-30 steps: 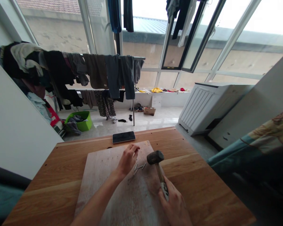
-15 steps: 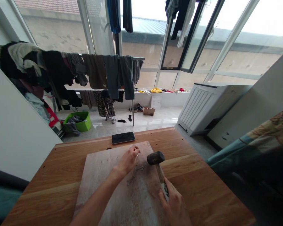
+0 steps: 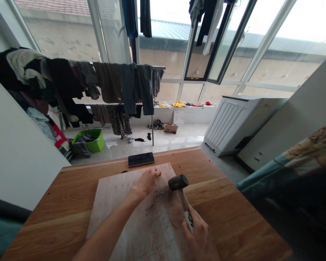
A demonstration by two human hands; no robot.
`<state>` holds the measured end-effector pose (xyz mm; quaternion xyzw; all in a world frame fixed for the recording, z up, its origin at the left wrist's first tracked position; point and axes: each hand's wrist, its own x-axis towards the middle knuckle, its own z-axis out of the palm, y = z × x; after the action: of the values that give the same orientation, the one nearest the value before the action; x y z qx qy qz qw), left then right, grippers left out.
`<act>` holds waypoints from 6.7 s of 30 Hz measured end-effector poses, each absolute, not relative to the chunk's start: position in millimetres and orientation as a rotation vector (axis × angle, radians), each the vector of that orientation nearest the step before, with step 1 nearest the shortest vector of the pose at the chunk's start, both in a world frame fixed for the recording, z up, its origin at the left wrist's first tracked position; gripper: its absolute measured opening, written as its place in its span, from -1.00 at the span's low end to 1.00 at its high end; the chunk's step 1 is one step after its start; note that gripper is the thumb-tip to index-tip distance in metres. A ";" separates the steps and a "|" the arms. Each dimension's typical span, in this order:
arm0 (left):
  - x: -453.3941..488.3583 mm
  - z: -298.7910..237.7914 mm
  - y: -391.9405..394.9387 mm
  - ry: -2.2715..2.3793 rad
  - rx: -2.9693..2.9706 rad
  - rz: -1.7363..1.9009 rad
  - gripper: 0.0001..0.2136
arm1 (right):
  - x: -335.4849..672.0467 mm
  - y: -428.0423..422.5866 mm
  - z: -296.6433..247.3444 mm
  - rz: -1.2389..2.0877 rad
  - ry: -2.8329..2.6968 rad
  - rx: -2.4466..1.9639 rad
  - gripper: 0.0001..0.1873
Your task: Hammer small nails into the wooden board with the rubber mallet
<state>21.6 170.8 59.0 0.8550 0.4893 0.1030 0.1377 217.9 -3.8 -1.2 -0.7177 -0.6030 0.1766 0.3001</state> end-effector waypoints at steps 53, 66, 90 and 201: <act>27.0 4.1 180.7 1.245 2.004 1.051 -0.90 | 195.0 34.0 64.5 0.783 -1.489 -1.587 -0.36; 27.0 5.4 180.4 1.264 2.000 1.047 -0.90 | 192.6 37.6 48.2 0.723 -1.597 -1.602 -0.34; 26.1 6.9 178.0 1.192 1.987 1.046 -0.80 | 191.7 38.3 33.6 0.597 -1.757 -1.664 -0.43; 68.3 57.8 113.1 1.234 2.666 0.242 -0.80 | 213.2 15.7 20.9 0.698 -1.555 -1.659 -0.43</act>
<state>68.3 113.1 57.8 0.9001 0.4167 0.0816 0.0970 213.2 15.7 20.9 -0.6472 -0.6068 0.2724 0.3724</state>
